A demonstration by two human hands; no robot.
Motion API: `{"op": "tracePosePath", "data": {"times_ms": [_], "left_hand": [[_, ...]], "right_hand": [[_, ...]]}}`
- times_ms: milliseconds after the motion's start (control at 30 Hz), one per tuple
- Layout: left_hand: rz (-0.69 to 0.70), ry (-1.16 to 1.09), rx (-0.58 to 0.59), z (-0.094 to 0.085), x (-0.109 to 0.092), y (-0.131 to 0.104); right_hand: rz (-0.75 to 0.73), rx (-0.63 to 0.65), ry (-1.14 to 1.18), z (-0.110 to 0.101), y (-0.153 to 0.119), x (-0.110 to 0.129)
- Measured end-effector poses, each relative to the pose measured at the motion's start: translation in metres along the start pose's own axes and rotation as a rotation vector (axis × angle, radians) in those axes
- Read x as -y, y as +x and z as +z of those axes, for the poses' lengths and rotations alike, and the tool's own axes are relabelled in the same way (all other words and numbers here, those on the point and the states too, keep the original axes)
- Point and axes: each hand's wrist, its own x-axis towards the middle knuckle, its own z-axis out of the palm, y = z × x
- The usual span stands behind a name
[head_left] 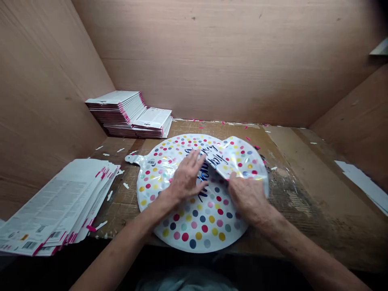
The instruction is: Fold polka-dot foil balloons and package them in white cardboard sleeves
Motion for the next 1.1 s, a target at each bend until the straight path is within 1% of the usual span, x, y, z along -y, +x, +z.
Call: {"op": "tracePosePath", "data": {"times_ms": [33,67,100,167,200,233,267,333,367,400,467,533,567,633,667,700,733,833,867,900,933,967,1000,1033,1067,1100], "left_hand": [[0.092,0.011,-0.012,-0.001,-0.007,-0.013],[0.136,0.019,-0.025,-0.002,-0.012,-0.027],[0.139,0.023,-0.043,-0.003,-0.013,-0.04],[0.075,0.013,-0.111,-0.004,-0.006,-0.064],[0.033,-0.004,-0.146,-0.007,0.001,-0.075],[-0.008,-0.027,-0.174,-0.009,0.008,-0.086],[-0.041,-0.052,-0.193,-0.013,0.014,-0.095],[-0.076,-0.087,-0.181,-0.019,0.024,-0.111],[-0.064,-0.085,-0.162,-0.022,0.026,-0.117],[-0.038,-0.07,-0.146,-0.025,0.027,-0.122],[0.026,-0.007,-0.139,-0.028,0.027,-0.132],[0.065,0.054,-0.142,-0.03,0.026,-0.139],[0.071,0.062,-0.124,-0.03,0.026,-0.142],[0.057,0.027,-0.079,-0.03,0.027,-0.146],[0.027,-0.01,-0.071,-0.029,0.028,-0.147],[-0.026,-0.053,-0.083,-0.028,0.029,-0.147],[-0.11,-0.091,-0.119,-0.025,0.03,-0.146],[-0.465,-0.155,-0.273,-0.016,0.03,-0.14],[-0.569,-0.162,-0.3,-0.013,0.028,-0.138],[-0.647,-0.158,-0.316,-0.011,0.026,-0.136],[-0.691,-0.137,-0.328,-0.01,0.022,-0.135],[-0.7,-0.098,-0.351,-0.01,0.019,-0.134],[-0.674,-0.043,-0.383,-0.011,0.015,-0.133],[-0.608,0.018,-0.408,-0.013,0.012,-0.132],[-0.51,0.071,-0.402,-0.016,0.011,-0.131],[-0.405,0.108,-0.359,-0.018,0.012,-0.129]], "right_hand": [[-0.05,0.021,0.067,-0.004,-0.003,0.016],[-0.14,0.035,0.159,-0.007,-0.008,0.028],[-0.265,0.037,0.262,-0.01,-0.014,0.037],[-0.537,0.02,0.437,-0.01,-0.026,0.04],[-0.633,-0.004,0.483,-0.007,-0.031,0.036],[-0.689,-0.043,0.497,-0.002,-0.034,0.031],[-0.705,-0.096,0.484,0.005,-0.035,0.025],[-0.687,-0.211,0.419,0.022,-0.031,0.018],[-0.692,-0.25,0.379,0.03,-0.027,0.018],[-0.716,-0.259,0.337,0.036,-0.022,0.019],[-0.78,-0.197,0.269,0.043,-0.012,0.024],[-0.823,-0.097,0.233,0.042,-0.004,0.029],[-0.835,-0.052,0.235,0.039,-0.002,0.03],[-0.82,0.007,0.294,0.034,0.003,0.032],[-0.778,0.025,0.347,0.032,0.007,0.033],[-0.698,0.036,0.407,0.03,0.011,0.035],[-0.587,0.045,0.465,0.029,0.016,0.038],[-0.205,0.07,0.558,0.03,0.035,0.054],[-0.114,0.087,0.559,0.031,0.043,0.061],[-0.054,0.104,0.549,0.031,0.049,0.066],[-0.021,0.12,0.533,0.032,0.056,0.071],[-0.008,0.137,0.508,0.033,0.062,0.074],[-0.013,0.157,0.478,0.033,0.067,0.076],[-0.028,0.178,0.445,0.034,0.072,0.076],[-0.046,0.199,0.411,0.034,0.075,0.076],[-0.06,0.224,0.378,0.033,0.076,0.075]]}}
